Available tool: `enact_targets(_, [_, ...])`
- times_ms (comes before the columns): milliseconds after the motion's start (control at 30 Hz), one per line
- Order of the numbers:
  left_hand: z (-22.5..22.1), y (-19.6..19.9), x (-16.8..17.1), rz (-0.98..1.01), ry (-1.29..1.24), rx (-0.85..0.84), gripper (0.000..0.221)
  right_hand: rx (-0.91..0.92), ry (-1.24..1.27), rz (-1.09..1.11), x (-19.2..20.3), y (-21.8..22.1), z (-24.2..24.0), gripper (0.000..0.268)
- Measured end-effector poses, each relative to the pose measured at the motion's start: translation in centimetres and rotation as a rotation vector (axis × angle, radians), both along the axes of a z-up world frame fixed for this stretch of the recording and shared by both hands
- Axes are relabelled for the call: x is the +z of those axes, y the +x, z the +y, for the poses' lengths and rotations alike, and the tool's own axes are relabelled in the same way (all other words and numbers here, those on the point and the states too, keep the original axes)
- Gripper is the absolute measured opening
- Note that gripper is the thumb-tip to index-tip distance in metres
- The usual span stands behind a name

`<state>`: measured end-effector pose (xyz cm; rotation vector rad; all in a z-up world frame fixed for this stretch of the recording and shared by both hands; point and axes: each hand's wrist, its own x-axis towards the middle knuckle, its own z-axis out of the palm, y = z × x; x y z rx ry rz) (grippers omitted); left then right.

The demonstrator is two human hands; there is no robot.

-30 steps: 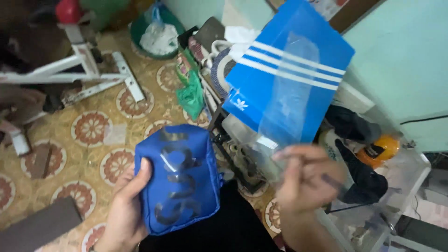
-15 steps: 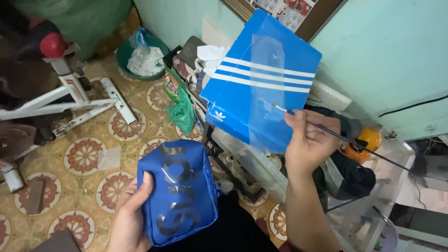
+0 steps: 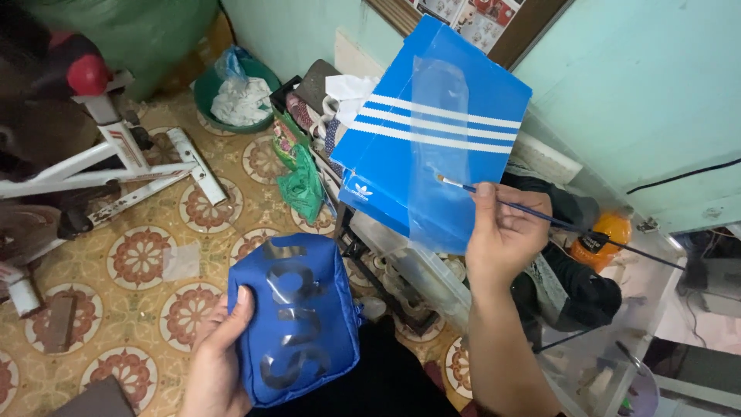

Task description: Using a fine paintbrush to detail or touch up the logo on a blue pouch.

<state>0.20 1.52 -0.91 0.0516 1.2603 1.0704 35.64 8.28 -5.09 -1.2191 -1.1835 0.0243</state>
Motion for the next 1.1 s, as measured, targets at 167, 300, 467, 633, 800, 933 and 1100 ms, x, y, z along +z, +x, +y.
enact_targets(167, [-0.4, -0.2, -0.6, -0.061, 0.02, -0.038, 0.051, -0.104, -0.016, 0.143, 1.2, 0.3, 0.2, 0.016])
enact_targets(300, [0.0, 1.0, 0.5, -0.072, -0.055, 0.011, 0.051, -0.261, -0.061, 0.131, -1.0, 4.7, -1.9, 0.029])
enact_targets(467, [-0.6, 1.5, -0.7, -0.233, 0.228, -0.086, 0.044, 0.03, -0.062, 0.23, 3.3, -2.7, -5.3, 0.041])
enact_targets(633, [-0.4, 2.2, 0.1, -0.204, 0.258, -0.129, 0.04, 0.379, -0.128, 0.369, 0.7, -8.4, -7.8, 0.022])
enact_targets(800, [-0.5, 2.4, 0.7, -0.167, 0.306, -0.148, 0.047, 0.585, -0.122, 0.437, 1.2, -11.1, -6.9, 0.031])
enact_targets(933, [-0.7, 2.6, 0.3, -0.186, 0.334, -0.138, 0.048, 0.6, -0.142, 0.314, 1.5, -11.0, -6.6, 0.03])
enact_targets(1100, [-0.6, 2.7, 0.1, -0.216, 0.339, -0.128, 0.049, 0.625, -0.113, 0.282, 1.2, -10.8, -6.3, 0.03])
